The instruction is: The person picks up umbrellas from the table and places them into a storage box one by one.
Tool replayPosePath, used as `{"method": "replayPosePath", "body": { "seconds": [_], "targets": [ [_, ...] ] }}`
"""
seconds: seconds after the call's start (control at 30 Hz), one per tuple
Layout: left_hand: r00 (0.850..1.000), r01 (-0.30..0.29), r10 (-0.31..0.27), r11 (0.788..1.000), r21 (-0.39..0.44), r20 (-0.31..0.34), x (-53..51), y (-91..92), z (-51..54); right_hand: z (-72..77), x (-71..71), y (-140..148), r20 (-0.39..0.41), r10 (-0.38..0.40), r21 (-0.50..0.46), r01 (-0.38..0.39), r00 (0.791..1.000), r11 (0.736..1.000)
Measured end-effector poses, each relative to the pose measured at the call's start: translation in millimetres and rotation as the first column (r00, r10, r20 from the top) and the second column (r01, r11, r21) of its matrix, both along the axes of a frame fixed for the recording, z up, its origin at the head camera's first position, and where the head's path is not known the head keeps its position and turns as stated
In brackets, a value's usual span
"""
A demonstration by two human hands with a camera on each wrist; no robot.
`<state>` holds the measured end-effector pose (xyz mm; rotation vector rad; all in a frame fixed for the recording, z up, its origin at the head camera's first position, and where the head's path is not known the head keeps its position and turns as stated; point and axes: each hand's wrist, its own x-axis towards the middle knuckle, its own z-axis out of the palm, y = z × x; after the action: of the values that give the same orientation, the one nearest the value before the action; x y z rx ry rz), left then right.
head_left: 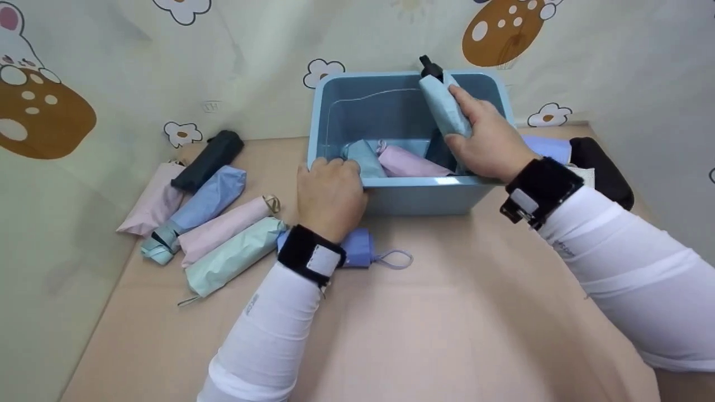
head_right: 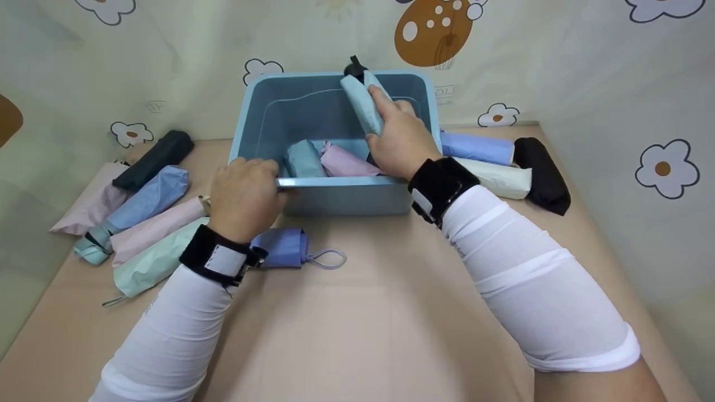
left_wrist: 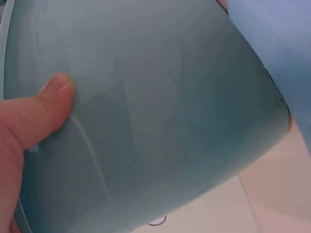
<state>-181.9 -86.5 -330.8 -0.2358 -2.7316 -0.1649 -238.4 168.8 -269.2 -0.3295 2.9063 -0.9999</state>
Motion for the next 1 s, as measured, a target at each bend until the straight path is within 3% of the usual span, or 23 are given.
{"method": "replayPosePath", "body": {
  "seconds": [0.17, 0.47, 0.6, 1.0],
  "targets": [
    [1.0, 0.005, -0.005, 1.0, 0.011, -0.024, 0.7, 0.4, 0.3, -11.5, -12.8, -1, 0.124, -0.062, 0.126, 0.047, 0.99, 0.991],
    [1.0, -0.002, 0.002, 1.0, 0.003, -0.001, 2.1, 0.9, 1.6, -9.5, -15.2, -4, 0.227, -0.086, 0.191, 0.042, 0.97, 0.981],
    [1.0, -0.001, 0.001, 1.0, 0.002, 0.003, 1.6, 0.4, 0.2, -10.9, -16.7, -3, 0.227, -0.084, 0.227, 0.031, 0.97, 0.973],
    [1.0, 0.007, -0.007, 1.0, -0.007, -0.01, 1.1, 0.1, -0.8, -8.5, -17.8, -3, 0.237, -0.085, 0.212, 0.034, 0.968, 0.977]
  ]
}}
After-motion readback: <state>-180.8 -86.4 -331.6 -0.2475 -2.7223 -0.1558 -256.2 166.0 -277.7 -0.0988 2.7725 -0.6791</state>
